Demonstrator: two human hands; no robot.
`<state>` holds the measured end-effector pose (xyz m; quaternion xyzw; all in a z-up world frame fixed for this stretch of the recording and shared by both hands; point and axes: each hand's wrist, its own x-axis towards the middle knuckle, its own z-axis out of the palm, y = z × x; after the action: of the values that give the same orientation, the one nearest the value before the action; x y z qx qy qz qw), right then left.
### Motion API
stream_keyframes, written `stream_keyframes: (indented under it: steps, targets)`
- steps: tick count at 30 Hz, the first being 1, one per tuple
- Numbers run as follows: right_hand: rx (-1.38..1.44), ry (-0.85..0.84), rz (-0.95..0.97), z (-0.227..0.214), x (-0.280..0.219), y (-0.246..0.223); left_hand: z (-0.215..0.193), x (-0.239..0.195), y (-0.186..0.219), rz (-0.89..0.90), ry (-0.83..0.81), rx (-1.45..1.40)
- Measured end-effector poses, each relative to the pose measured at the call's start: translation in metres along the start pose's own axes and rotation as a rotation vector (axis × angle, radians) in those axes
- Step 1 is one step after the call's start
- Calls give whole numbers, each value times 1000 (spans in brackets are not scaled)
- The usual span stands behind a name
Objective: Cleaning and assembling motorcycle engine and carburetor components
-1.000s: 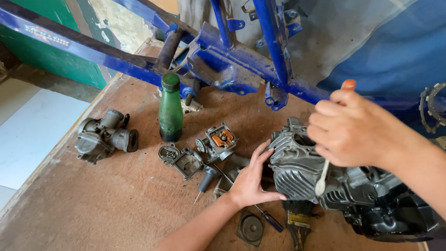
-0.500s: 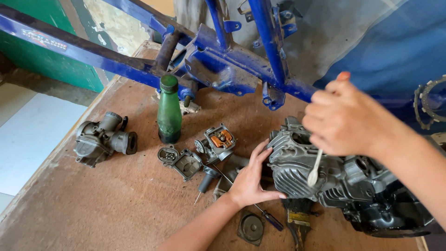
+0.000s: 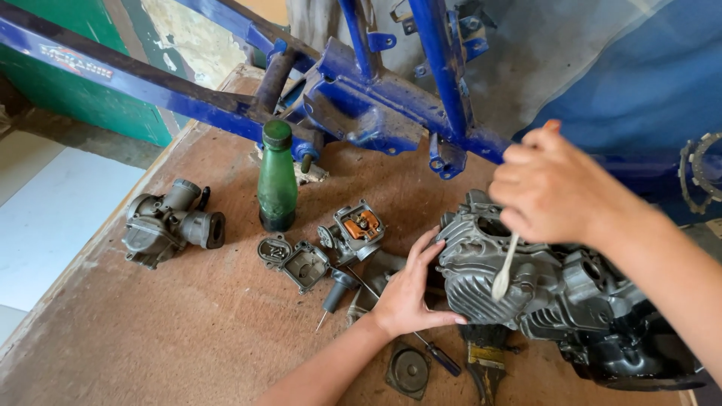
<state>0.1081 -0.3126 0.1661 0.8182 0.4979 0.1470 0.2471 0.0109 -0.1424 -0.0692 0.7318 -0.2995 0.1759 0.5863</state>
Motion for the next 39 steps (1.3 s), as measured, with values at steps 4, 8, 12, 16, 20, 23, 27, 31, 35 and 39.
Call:
stream_keyframes:
  steps: [4,8,12,16,20,23,27,31,35,39]
  targets:
    - [-14,-3,95,-5,4,-4,1,-1,0,-12,-18,22]
    - [81,137,64,-5,12,-6,-3,-1,3,-8,-4,6]
    - [70,-88,68,4,19,-7,-1,0,-1,-28,-28,17]
    - [109,115,47,-2,26,-13,-1,0,1,-13,-18,14]
    - [102,-3,50,8,28,-15,-2,0,0,-4,-12,8]
    - [100,64,57,5,24,-14,-4,-1,3,-3,-12,-7]
    - [98,-146,94,17,22,-21,-3,0,3,-12,-21,4]
    - [44,-185,129,9,20,-12,-3,0,2,-15,-13,15]
    - [70,-80,142,4,23,-31,-5,0,4,-8,-13,-1]
    - [-88,-107,87,-4,28,-24,-3,0,3,-8,-9,11]
